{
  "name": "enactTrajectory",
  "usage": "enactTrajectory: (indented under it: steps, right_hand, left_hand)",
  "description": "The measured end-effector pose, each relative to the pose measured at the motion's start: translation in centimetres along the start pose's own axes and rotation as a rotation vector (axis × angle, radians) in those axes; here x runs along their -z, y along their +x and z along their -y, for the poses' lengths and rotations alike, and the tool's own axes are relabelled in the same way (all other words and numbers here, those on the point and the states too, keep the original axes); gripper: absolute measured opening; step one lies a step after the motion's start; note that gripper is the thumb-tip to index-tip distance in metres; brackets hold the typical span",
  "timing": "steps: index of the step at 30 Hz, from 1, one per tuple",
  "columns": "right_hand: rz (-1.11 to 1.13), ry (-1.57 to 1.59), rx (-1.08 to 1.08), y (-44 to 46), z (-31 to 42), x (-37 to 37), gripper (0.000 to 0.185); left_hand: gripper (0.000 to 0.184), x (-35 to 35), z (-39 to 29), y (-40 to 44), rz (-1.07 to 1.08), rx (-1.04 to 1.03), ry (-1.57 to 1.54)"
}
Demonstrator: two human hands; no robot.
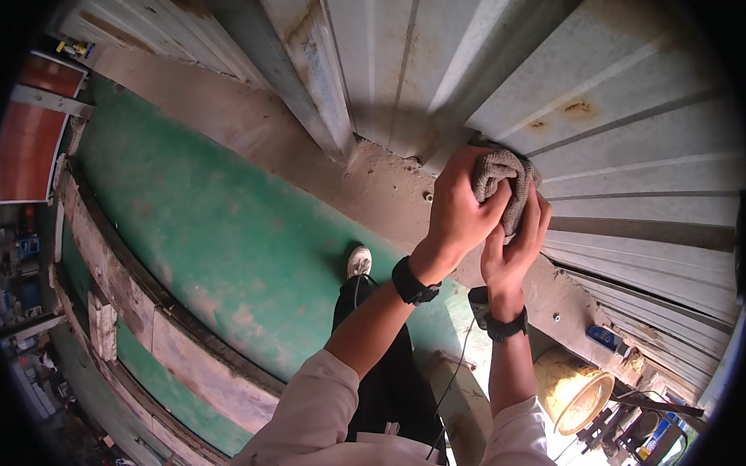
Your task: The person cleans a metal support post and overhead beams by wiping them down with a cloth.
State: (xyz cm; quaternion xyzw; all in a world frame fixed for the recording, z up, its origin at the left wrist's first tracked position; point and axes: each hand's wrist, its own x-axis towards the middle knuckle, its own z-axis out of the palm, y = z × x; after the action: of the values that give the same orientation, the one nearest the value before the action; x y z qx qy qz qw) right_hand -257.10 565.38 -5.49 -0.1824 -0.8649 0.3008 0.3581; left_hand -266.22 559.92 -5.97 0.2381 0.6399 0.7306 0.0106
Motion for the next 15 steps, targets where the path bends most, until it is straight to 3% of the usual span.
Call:
enactTrajectory:
  steps: [3,5,8,11,15]
  right_hand:
    - [0.083,-0.027,-0.033,0.4,-0.3,-1.7,0.063]
    - [0.172,0.034,-0.111,-0.3,-1.8,-3.6,0.06]
    - [0.26,0.073,-0.176,-1.7,-3.8,-5.8,0.052]
    - [0.281,0.106,-0.243,-3.1,-4.9,-7.6,0.052]
    - [0.166,0.126,-0.15,-1.9,-2.8,-6.4,0.053]
  left_hand:
    - [0.02,0.6,2.3,0.0,-0.088,0.062,0.042]
    - [0.019,1.0,4.6,-0.4,-0.126,0.218,0.038]
    - [0.023,2.3,8.6,-1.1,-0.059,0.232,0.266]
    - [0.021,3.5,10.1,-1.5,-0.008,0.355,0.286]
    - [0.018,3.5,7.0,-0.4,-0.019,0.195,0.1]
